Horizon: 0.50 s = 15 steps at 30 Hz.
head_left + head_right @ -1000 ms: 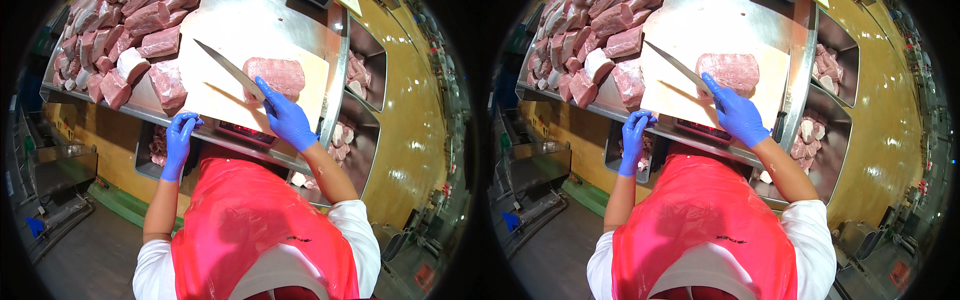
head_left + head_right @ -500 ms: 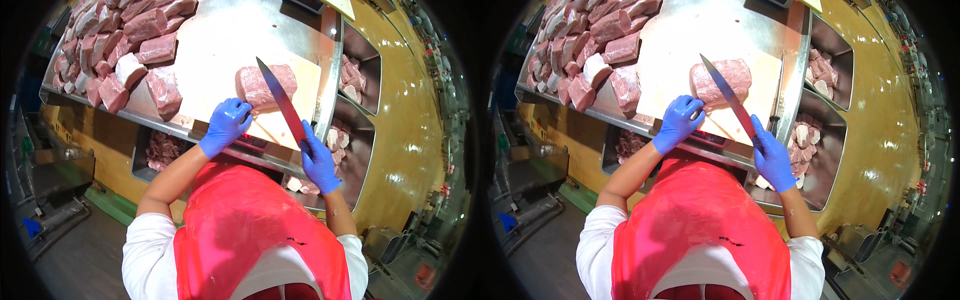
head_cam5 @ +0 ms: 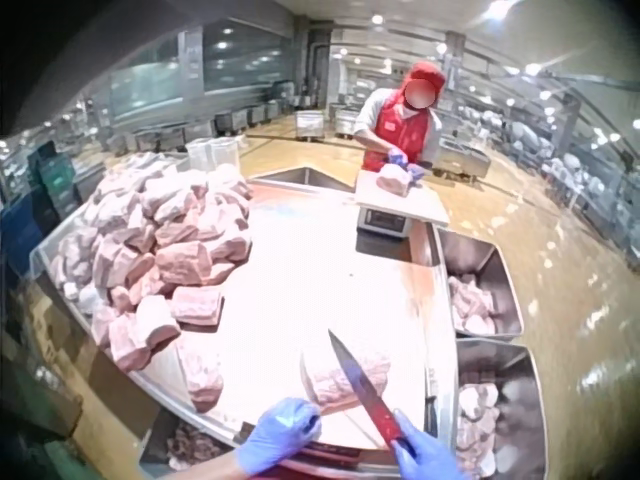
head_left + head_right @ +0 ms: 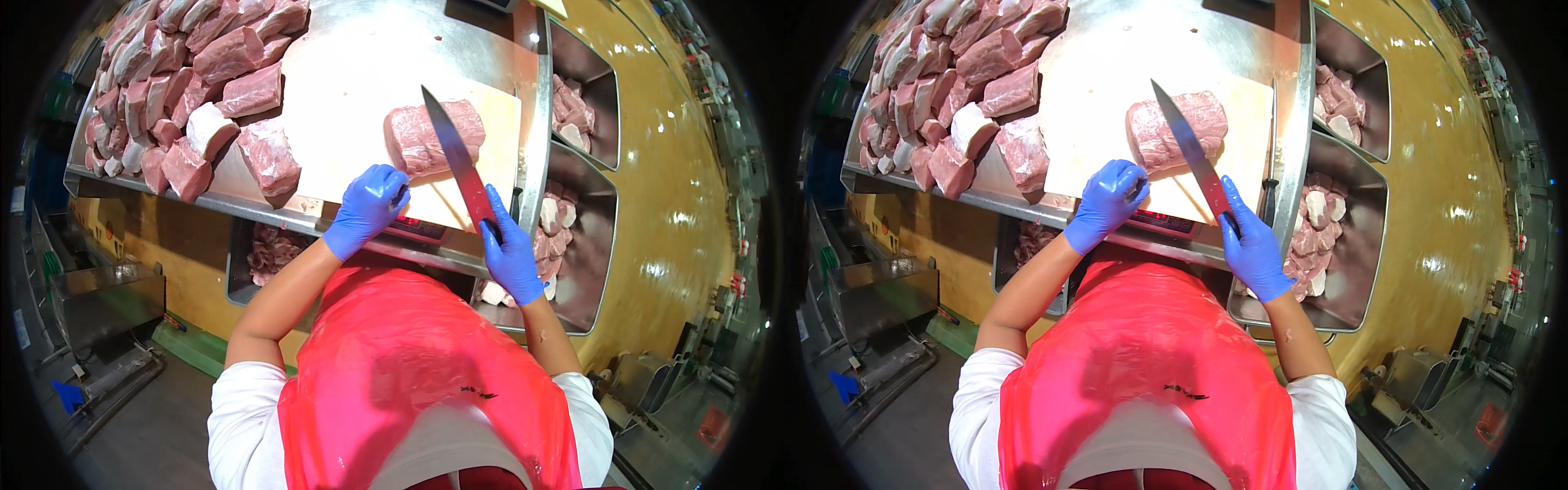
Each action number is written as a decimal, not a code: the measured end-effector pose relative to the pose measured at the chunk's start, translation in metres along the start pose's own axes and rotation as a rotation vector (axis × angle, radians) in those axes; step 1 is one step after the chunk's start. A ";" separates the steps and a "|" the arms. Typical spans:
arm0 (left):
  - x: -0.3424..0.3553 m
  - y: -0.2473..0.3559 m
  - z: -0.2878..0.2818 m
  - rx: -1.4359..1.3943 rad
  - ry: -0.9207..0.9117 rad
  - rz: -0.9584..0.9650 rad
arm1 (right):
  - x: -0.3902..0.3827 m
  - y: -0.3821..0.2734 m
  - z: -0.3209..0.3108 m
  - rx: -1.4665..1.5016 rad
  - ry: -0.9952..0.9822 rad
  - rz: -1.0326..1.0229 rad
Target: The person cuts large pieces of raw meat into smaller portions using a knife on a cutting board. They trim fat and separate lean meat, placing the cut pieces into metal trays. The person handles the meat with gloved hands and uses a knife for all cutting actions.
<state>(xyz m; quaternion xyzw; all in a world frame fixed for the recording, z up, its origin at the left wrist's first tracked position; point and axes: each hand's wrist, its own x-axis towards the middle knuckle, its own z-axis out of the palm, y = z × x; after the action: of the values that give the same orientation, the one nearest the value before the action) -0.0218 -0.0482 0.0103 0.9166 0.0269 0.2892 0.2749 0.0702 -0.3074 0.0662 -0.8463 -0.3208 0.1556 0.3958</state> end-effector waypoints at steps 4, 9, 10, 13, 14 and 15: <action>-0.002 0.000 0.002 -0.062 0.051 -0.103 | -0.003 -0.012 0.015 -0.006 -0.031 0.009; 0.004 0.000 0.006 -0.057 0.026 -0.126 | 0.002 -0.019 0.011 -0.022 -0.004 0.130; 0.003 -0.001 0.005 -0.088 0.025 -0.141 | 0.001 -0.020 0.011 -0.034 0.002 0.127; -0.003 -0.004 0.002 -0.188 -0.010 -0.144 | -0.002 -0.014 0.017 -0.051 0.028 0.052; -0.006 -0.007 0.000 -0.218 -0.028 -0.139 | -0.002 -0.018 0.022 -0.051 0.037 0.014; -0.009 -0.011 -0.001 -0.249 -0.006 -0.138 | 0.001 -0.023 0.026 -0.090 0.012 -0.063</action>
<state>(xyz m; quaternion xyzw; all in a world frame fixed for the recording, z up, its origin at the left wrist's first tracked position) -0.0287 -0.0408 0.0003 0.8722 0.0528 0.2680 0.4057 0.0478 -0.2815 0.0671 -0.8536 -0.3517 0.1234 0.3639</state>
